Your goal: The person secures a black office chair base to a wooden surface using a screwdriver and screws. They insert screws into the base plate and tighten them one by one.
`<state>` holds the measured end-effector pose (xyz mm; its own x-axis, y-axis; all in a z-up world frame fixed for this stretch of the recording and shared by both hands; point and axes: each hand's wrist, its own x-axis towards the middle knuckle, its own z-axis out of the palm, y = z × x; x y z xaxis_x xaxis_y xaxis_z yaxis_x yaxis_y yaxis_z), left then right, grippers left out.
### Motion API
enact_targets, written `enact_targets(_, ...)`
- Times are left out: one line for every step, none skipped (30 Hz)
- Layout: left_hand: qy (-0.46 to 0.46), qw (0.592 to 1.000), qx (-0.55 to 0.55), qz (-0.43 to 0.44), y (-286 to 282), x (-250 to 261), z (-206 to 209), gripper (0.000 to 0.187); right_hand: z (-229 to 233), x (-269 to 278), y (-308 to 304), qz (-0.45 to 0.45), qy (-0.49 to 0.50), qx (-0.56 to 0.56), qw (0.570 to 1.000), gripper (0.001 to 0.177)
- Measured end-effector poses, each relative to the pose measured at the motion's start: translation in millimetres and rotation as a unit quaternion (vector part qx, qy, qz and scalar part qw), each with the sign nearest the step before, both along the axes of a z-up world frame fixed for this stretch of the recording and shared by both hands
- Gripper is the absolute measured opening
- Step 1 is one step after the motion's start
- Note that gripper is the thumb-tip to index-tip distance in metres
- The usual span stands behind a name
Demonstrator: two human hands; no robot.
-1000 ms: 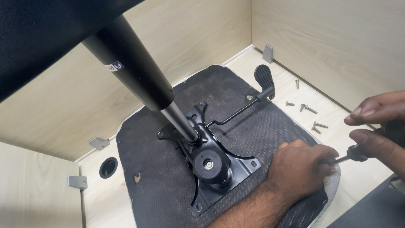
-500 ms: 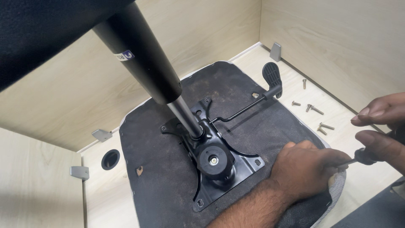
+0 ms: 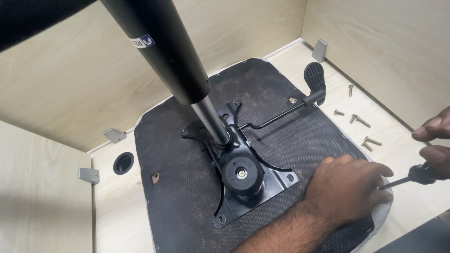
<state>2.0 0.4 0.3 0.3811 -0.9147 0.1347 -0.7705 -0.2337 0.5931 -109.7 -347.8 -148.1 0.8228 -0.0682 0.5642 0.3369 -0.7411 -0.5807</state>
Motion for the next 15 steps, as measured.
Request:
enact_targets(0.003,1.0,-0.015,-0.004,1.8,0.2,-1.3,0.043,-10.8,0.3,0.6,-0.026,0.04,0.1,0.994,0.052)
enact_targets(0.006,0.999,-0.031,-0.007,3.1,0.3,-2.8,0.044,-18.2,0.2,1.3,-0.051,0.08,0.198,0.976,0.052)
enact_targets(0.009,0.999,-0.023,-0.021,3.8,1.1,-4.7,0.044,-20.7,-2.4,0.3,-0.054,0.111,0.226,0.966,0.048)
enact_targets(0.011,0.999,-0.017,-0.033,3.4,2.4,-6.8,0.044,-21.5,-3.6,-0.6,-0.057,0.132,0.237,0.961,0.047)
enact_targets(0.013,0.999,-0.011,-0.045,3.3,3.5,-9.0,0.044,-21.7,-2.7,-0.5,-0.062,0.142,0.246,0.957,0.047)
enact_targets(0.005,0.999,-0.013,-0.04,3.1,3.4,-10.7,0.044,-21.0,-1.9,0.2,-0.064,0.142,0.248,0.956,0.047)
enact_targets(-0.003,0.999,-0.016,-0.034,1.8,2.2,-11.8,0.044,-19.5,-1.2,1.0,-0.064,0.144,0.25,0.955,0.047)
enact_targets(-0.012,0.999,-0.018,-0.031,0.7,1.7,-12.5,0.043,-18.2,0.0,1.9,-0.066,0.142,0.253,0.955,0.047)
enact_targets(-0.016,0.999,-0.015,-0.03,-0.4,2.0,-13.0,0.04,-16.8,1.4,2.1,-0.065,0.14,0.253,0.955,0.046)
enact_targets(-0.019,0.999,-0.011,-0.033,-1.2,1.8,-13.4,0.038,-17.0,0.8,3.4,-0.067,0.138,0.255,0.955,0.046)
enact_targets(-0.022,0.999,-0.007,-0.036,-2.3,2.3,-13.5,0.035,-17.2,-0.1,3.6,-0.07,0.137,0.258,0.954,0.046)
enact_targets(-0.015,0.999,0.002,-0.033,-3.0,2.3,-13.4,0.033,-19.0,-2.4,5.0,-0.074,0.136,0.262,0.953,0.046)
enact_targets(-0.007,0.999,0.011,-0.03,-3.3,1.5,-12.9,0.031,-20.9,-4.2,6.0,-0.077,0.134,0.265,0.952,0.046)
enact_targets(0.002,1.0,0.018,-0.025,-3.3,1.0,-11.6,0.029,-21.8,-5.9,6.3,-0.079,0.134,0.267,0.951,0.045)
enact_targets(0.003,1.0,0.019,-0.022,-2.4,1.4,-10.3,0.03,-22.7,-7.1,6.7,-0.081,0.133,0.268,0.951,0.045)
